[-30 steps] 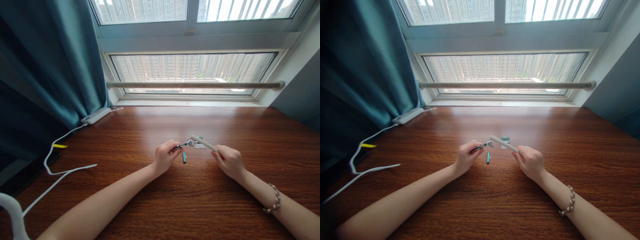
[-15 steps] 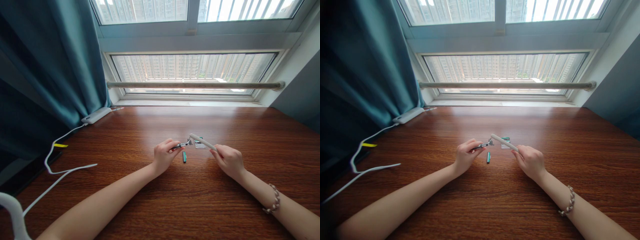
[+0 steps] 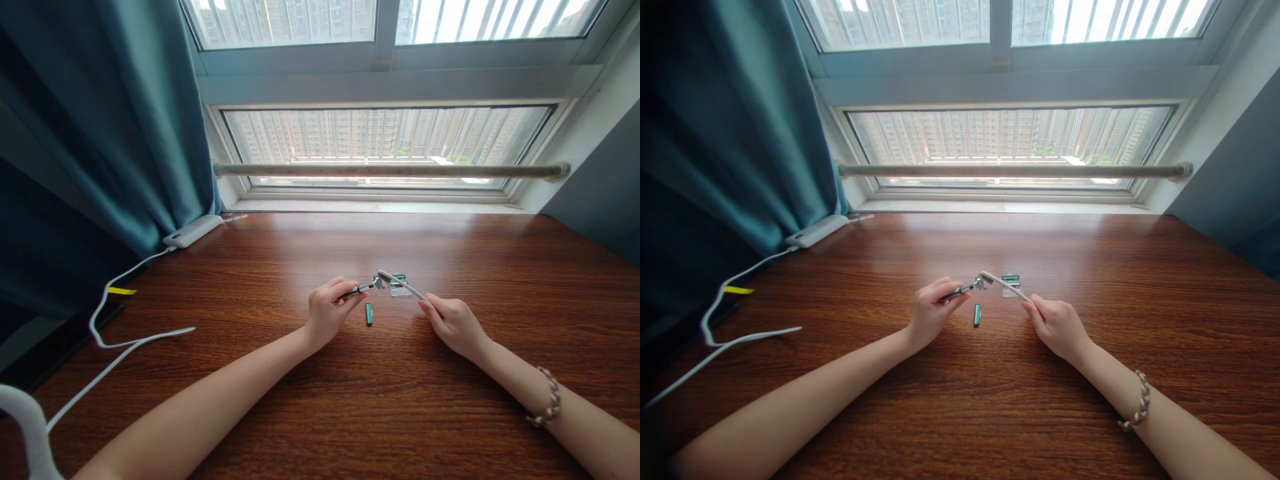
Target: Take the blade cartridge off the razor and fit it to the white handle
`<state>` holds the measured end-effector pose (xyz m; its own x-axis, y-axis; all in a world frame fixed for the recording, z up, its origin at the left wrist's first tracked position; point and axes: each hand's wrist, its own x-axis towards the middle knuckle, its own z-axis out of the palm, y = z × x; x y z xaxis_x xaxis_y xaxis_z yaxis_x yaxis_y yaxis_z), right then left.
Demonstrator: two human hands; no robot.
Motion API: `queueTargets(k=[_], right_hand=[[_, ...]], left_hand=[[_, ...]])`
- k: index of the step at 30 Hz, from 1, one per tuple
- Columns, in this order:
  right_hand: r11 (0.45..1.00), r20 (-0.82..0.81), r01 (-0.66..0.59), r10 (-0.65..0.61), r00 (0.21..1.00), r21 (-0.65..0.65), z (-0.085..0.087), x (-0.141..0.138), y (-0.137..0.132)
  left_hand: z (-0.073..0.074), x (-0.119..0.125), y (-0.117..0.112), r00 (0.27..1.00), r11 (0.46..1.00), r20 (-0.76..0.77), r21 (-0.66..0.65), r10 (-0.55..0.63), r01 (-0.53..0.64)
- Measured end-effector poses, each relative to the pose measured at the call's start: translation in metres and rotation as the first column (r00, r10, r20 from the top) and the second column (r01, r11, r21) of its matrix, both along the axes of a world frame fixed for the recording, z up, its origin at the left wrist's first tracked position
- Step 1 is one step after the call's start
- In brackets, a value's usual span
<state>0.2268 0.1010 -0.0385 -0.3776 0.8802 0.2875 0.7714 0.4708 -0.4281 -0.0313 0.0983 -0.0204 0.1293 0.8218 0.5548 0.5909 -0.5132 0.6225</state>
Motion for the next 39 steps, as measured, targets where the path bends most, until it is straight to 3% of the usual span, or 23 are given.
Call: queueTargets(k=[24, 28, 33, 39], right_hand=[[0.998, 0.024, 0.027, -0.028, 0.999, 0.058, 0.002, -0.001, -0.001], [0.995, -0.153, -0.041, 0.026, 0.988, -0.095, 0.006, -0.001, 0.000], [0.909, -0.537, -0.236, 0.017, 0.843, -0.342, 0.009, -0.005, -0.003], [0.879, -0.577, -0.334, 0.086, 0.812, -0.339, 0.011, -0.007, -0.007]], left_hand=[[0.000, 0.001, 0.002, 0.995, 0.997, 0.097, -0.061, -0.039, 0.045], [0.001, 0.002, 0.001, 0.988, 0.990, 0.142, -0.115, -0.067, 0.084], [0.002, 0.000, -0.002, 0.972, 0.967, 0.170, -0.170, -0.160, 0.189], [0.000, 0.001, -0.002, 0.972, 0.967, 0.105, -0.123, -0.211, 0.223]])
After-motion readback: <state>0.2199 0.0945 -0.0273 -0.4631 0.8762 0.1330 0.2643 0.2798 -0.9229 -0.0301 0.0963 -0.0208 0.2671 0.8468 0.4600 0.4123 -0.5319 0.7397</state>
